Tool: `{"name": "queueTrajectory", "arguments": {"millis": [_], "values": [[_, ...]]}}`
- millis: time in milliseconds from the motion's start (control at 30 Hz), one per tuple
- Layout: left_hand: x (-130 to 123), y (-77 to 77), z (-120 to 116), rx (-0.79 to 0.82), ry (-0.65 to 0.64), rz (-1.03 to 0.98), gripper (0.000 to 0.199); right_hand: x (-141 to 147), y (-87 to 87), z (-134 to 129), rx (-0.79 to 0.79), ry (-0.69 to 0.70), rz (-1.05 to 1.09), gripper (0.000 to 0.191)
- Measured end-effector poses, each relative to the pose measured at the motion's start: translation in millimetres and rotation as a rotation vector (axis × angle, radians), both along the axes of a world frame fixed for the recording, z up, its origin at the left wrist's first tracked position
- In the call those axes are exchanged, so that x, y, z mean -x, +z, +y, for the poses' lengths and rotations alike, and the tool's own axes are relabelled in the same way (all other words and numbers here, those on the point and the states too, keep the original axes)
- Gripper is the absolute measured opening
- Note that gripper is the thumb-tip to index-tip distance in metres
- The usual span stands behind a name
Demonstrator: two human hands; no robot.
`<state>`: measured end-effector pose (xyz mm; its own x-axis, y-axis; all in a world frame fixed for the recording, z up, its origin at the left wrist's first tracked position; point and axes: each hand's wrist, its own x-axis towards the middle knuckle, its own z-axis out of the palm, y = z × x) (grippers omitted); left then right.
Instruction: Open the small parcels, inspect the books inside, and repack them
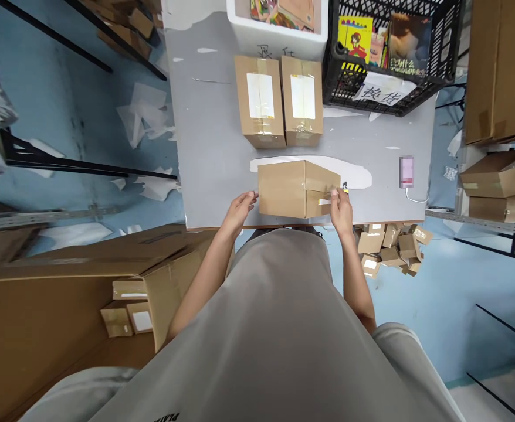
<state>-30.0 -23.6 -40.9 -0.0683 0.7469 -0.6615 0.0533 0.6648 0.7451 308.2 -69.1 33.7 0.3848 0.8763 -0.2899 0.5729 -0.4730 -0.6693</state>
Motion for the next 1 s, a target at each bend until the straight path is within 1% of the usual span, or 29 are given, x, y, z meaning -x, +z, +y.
{"name": "queueTrajectory", "arguments": {"millis": [67,167,233,333,433,533,633,700,800,900,1000], "values": [[-10,3.8,-1,-0.009,-0.023,-0.061,0.047,3,11.2,-1,-0.083,-0.030,0.064,0.089],[-25,16.1,-2,-0.035,-0.040,-0.137,0.054,14,27.2,0,-0.147,-0.057,0.145,0.081],[-34,23.9,-1,-0.062,-0.064,-0.189,0.059,22,33.7,3,-0.161,-0.058,0.165,0.079],[-40,33.5,3,-0.107,-0.087,-0.210,0.061,34,37.6,9,-0.145,-0.029,0.179,0.079],[-32,44.9,5,-0.133,-0.064,-0.149,0.060,44,39.1,12,-0.109,-0.002,0.204,0.082],[-10,59.7,4,-0.191,-0.031,-0.054,0.066,53,39.5,14,-0.086,0.005,0.281,0.085],[14,70.0,5,-0.237,-0.025,0.046,0.070,63,33.7,19,-0.060,0.040,0.391,0.087],[27,70.4,6,-0.241,-0.037,0.098,0.068,70,24.9,23,-0.020,0.080,0.435,0.087],[36,62.9,7,-0.210,-0.050,0.132,0.060,80,8.8,27,0.056,0.109,0.429,0.089],[36,54.3,6,-0.185,-0.026,0.118,0.056,83,-2.7,28,0.078,0.104,0.412,0.094],[32,49.7,3,-0.196,-0.007,0.124,0.055,80,-7.0,28,0.074,0.119,0.426,0.094]]}}
